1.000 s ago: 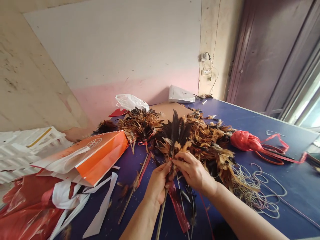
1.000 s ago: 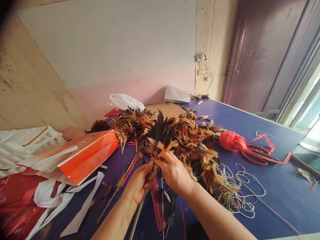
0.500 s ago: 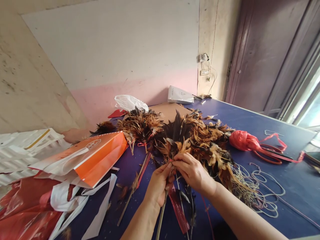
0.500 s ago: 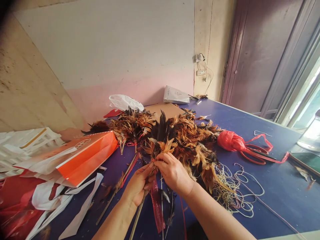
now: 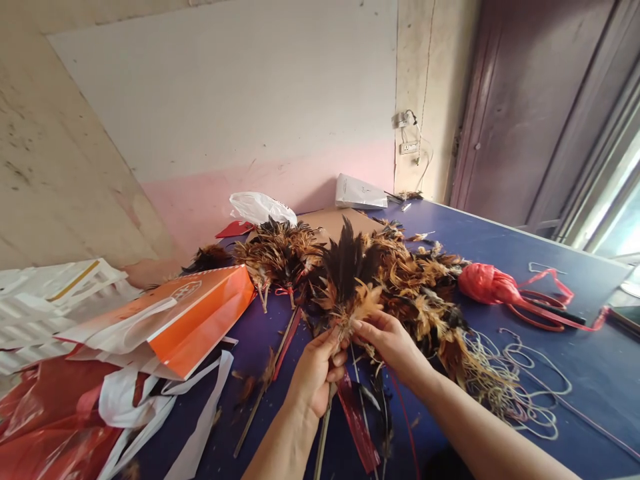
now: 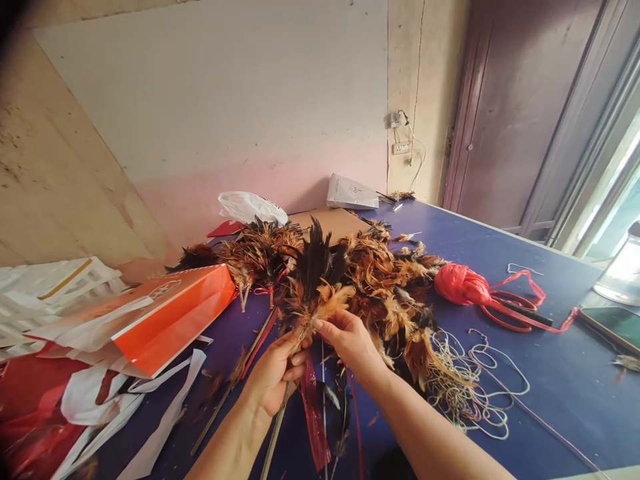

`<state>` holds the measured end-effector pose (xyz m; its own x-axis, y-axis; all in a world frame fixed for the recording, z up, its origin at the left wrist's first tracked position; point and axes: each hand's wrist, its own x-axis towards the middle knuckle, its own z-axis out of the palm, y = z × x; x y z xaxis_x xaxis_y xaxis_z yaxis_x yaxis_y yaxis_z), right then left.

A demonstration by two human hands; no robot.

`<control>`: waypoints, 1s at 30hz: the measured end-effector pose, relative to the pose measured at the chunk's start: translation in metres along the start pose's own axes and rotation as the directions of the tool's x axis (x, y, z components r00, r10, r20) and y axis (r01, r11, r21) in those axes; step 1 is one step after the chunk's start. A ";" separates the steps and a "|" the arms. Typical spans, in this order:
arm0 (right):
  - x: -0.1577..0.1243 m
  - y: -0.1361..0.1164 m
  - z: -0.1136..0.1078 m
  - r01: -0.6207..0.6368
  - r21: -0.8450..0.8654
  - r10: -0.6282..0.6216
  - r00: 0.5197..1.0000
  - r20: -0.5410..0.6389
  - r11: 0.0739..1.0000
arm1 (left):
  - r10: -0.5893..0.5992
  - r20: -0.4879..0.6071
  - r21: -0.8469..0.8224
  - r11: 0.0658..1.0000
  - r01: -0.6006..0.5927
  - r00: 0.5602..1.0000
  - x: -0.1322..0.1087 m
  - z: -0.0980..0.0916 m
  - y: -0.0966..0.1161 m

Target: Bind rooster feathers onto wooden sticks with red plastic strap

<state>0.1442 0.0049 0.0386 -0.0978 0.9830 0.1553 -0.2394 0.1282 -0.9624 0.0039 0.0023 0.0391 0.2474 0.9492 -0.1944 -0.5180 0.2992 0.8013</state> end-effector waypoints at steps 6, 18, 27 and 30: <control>-0.001 0.006 0.002 -0.035 0.018 0.036 0.998 -0.055 0.999 | 0.075 -0.033 0.127 0.989 -0.070 0.997 -0.004 0.005 -0.004; 0.001 0.013 0.003 -0.036 0.144 0.042 0.998 -0.040 0.989 | 0.184 -0.047 0.370 0.916 -0.154 0.982 -0.014 0.012 -0.006; -0.003 0.013 0.010 -0.318 0.234 0.262 0.934 0.241 0.919 | 0.236 -0.021 0.424 0.882 -0.205 0.971 -0.009 0.007 -0.003; -0.003 0.015 0.011 -0.364 0.177 0.318 0.917 0.242 0.915 | 0.332 -0.024 0.557 0.788 -0.263 0.943 -0.008 0.006 0.000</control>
<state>0.1302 0.0020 0.0263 -0.3991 0.9103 -0.1097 -0.3543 -0.2635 -0.8973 0.0069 -0.0062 0.0441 0.0422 0.9967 0.0693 -0.0177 -0.0686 0.9975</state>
